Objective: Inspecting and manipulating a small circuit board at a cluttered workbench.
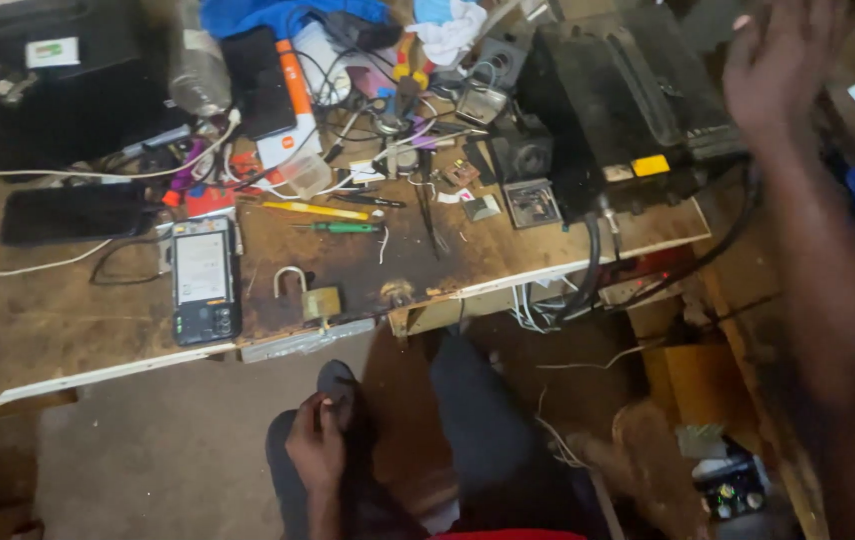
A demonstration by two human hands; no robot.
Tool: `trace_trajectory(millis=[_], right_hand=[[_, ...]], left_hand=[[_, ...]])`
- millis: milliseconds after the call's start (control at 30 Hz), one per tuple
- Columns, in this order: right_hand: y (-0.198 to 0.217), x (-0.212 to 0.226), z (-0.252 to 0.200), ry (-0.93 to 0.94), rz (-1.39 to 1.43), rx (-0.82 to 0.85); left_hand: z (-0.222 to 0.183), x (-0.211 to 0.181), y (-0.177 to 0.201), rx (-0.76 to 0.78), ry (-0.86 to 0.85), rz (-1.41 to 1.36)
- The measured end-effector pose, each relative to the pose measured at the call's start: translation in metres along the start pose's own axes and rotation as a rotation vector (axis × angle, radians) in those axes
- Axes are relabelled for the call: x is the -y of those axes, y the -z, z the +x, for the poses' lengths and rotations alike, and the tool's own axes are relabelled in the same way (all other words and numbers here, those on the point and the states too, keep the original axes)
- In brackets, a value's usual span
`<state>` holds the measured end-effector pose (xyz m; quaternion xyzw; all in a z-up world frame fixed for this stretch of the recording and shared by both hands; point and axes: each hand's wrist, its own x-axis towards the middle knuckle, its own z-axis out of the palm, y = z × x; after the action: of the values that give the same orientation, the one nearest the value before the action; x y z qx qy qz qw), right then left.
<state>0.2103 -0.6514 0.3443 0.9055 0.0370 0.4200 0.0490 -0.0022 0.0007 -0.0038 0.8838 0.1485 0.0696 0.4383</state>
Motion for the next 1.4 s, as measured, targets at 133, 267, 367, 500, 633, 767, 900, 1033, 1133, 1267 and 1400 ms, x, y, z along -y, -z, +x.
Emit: trace_trajectory(millis=[133, 267, 367, 500, 633, 767, 900, 1033, 1133, 1267, 1400], right_hand=[[0.032, 0.040, -0.018, 0.076, 0.135, -0.103], [0.035, 0.051, -0.061, -0.037, 0.323, -0.120], [0.037, 0.058, -0.096, -0.149, 0.449, -0.081], [0.036, 0.072, -0.133, -0.233, 0.391, 0.042], [0.027, 0.073, -0.154, -0.049, 0.276, 0.031], [0.009, 0.057, -0.160, 0.022, 0.154, -0.022], [0.010, 0.056, -0.160, 0.023, 0.180, 0.025], [-0.004, 0.056, -0.164, -0.021, 0.171, -0.038], [-0.003, 0.060, -0.162, -0.033, 0.154, -0.022], [0.001, 0.065, -0.158, -0.022, 0.195, -0.044], [0.020, 0.074, -0.159, -0.062, 0.239, 0.070]], left_hand=[[-0.001, -0.011, 0.008, -0.028, -0.028, -0.048], [-0.003, -0.064, 0.028, 0.016, 0.115, -0.055], [-0.004, -0.072, 0.032, 0.038, 0.229, -0.046], [-0.003, -0.051, 0.024, -0.007, 0.054, -0.018], [-0.005, -0.047, 0.021, -0.044, -0.022, -0.047], [-0.004, -0.070, 0.031, 0.017, 0.161, -0.020], [-0.004, -0.069, 0.032, 0.021, 0.136, -0.029], [-0.004, -0.050, 0.023, 0.002, 0.070, -0.043], [-0.004, -0.073, 0.032, 0.027, 0.191, -0.026], [-0.003, -0.066, 0.029, 0.013, 0.139, -0.049], [-0.007, -0.094, 0.040, 0.034, 0.244, -0.084]])
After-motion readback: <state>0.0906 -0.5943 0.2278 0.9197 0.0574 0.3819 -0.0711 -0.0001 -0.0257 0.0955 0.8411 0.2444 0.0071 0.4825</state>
